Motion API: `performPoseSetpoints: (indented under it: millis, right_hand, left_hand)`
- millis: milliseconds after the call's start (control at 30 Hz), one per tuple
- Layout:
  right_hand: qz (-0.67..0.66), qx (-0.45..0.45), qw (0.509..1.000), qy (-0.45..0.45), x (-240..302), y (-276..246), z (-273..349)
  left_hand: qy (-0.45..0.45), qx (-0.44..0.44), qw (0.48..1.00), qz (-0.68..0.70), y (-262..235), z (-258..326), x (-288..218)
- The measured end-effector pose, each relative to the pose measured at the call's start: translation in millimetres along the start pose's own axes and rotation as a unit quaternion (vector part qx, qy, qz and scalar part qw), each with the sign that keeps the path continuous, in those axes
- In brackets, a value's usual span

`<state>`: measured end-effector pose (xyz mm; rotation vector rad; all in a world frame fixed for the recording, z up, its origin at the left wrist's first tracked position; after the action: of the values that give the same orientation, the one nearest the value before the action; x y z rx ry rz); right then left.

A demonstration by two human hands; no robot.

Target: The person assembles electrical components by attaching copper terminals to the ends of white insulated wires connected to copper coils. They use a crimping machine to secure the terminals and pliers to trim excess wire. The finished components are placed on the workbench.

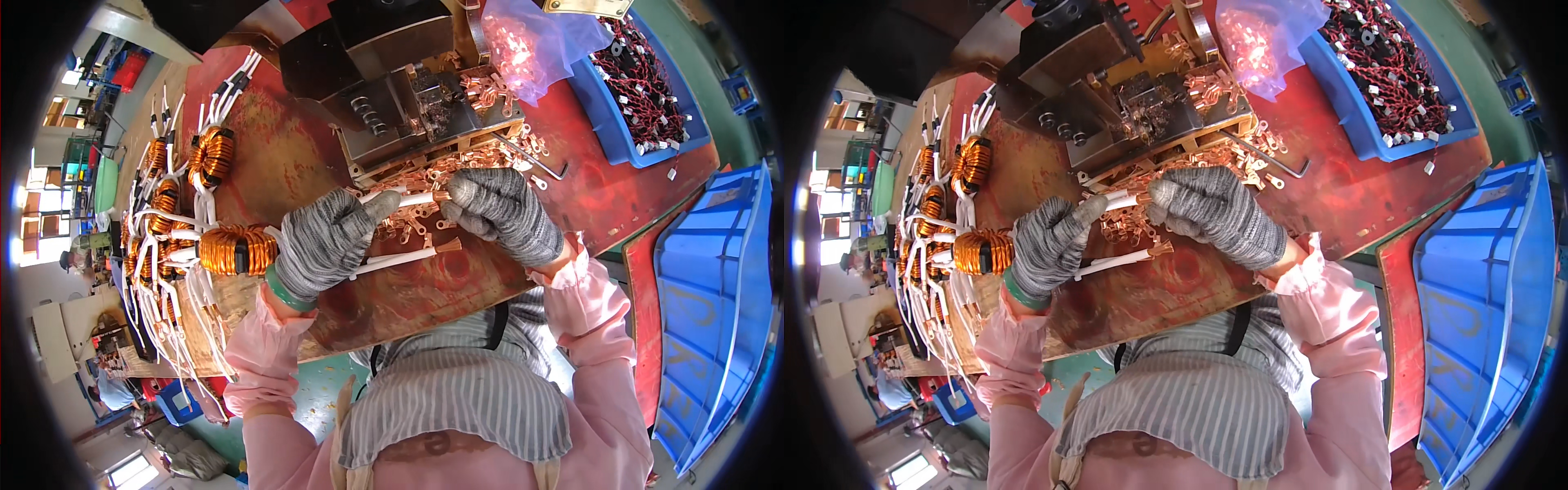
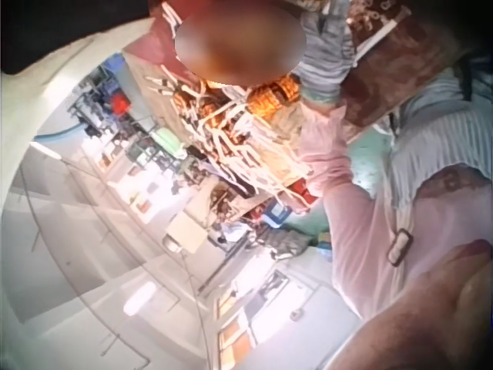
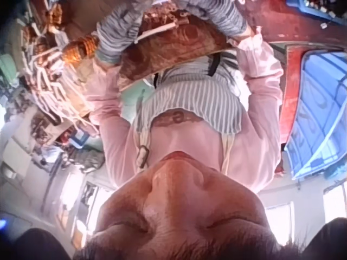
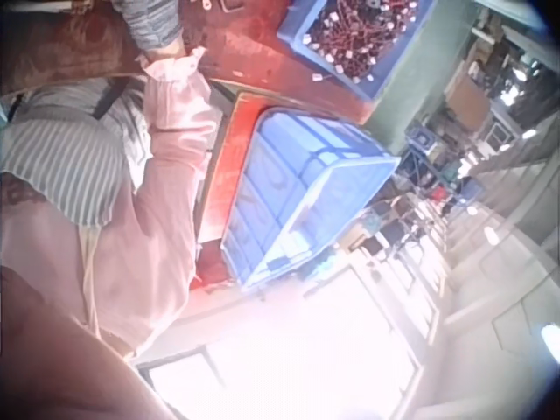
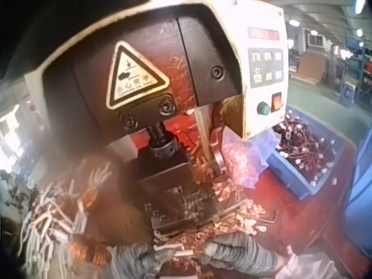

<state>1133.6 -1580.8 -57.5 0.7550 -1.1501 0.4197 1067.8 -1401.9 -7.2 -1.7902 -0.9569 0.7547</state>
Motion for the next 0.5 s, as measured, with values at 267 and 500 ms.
performPoseSetpoints:
  millis: [267,500]
  right_hand:
    - [0.001,0.065,0.998,-0.017,-6.9,-4.3,-0.4]
    - [0.013,0.071,0.997,-0.02,-3.2,-2.2,1.0]
  left_hand:
    - [0.017,-0.033,0.999,0.007,3.5,5.0,0.7]
    - [0.005,-0.035,0.999,0.018,5.6,7.7,0.3]
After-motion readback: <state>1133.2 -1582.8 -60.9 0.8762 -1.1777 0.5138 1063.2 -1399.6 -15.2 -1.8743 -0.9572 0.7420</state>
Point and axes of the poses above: each hand's wrist, its own z-axis away from the middle knuckle, its own y-axis out of the palm, x = y × z, the point moved 5 cm from there along -z, towards the middle knuckle
